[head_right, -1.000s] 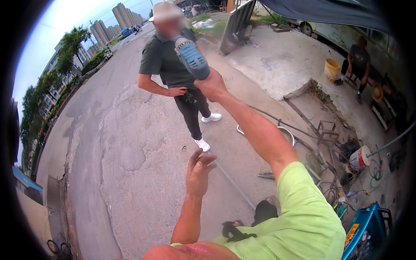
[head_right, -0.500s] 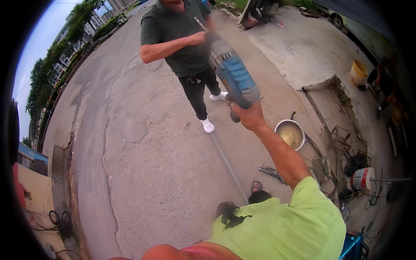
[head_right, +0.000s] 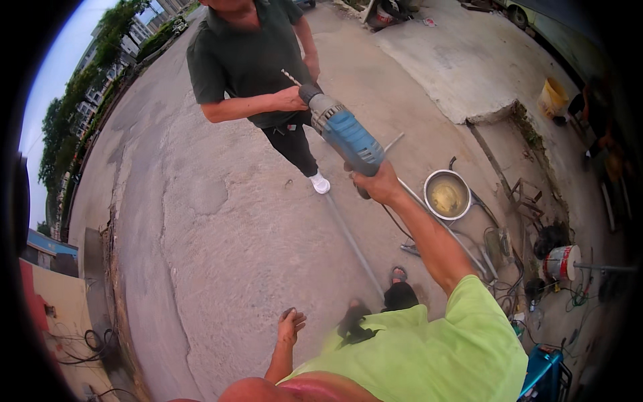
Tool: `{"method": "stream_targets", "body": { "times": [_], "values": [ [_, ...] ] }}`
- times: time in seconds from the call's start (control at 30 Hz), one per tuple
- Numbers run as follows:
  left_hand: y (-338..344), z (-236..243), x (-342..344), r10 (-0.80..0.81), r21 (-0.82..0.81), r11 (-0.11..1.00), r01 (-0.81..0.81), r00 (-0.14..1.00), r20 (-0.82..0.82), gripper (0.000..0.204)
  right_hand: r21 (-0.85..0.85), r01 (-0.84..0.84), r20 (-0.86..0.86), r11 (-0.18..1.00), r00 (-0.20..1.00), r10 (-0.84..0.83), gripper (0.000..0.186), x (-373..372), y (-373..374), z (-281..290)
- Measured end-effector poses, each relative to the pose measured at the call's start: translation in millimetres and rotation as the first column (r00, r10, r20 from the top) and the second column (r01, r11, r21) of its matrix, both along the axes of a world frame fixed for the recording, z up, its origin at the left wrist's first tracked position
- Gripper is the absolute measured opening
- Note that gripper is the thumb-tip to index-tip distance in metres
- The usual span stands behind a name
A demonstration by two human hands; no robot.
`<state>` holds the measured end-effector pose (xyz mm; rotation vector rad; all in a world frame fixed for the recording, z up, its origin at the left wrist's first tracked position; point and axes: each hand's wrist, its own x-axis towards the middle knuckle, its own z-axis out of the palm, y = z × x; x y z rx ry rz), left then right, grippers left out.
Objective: The person uses a power drill to create holes in metal pipes and then drills into the side of a blue electric tricycle to attach a metal frame.
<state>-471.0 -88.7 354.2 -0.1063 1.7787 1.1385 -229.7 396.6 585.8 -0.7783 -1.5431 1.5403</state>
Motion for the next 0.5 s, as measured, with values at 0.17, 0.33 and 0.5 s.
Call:
{"method": "stream_targets", "body": {
  "times": [0.17,0.33,0.5],
  "values": [
    [-39,-36,20,-0.102,0.054,0.993,0.102,0.995,-0.006,0.048,-0.137,-0.090,-0.004,0.987,0.996,0.091,0.030,-10,-26,-19],
    [-75,-60,37,-0.241,-0.009,0.971,0.241,0.971,-0.002,0.047,-0.305,-0.140,0.017,0.942,0.988,0.152,0.039,37,-102,-62],
    [-27,-37,10,-0.302,-0.075,0.949,0.306,0.951,0.064,0.046,-0.474,0.026,0.118,0.880,0.992,0.034,0.039,119,-238,-98]
  ]
}}
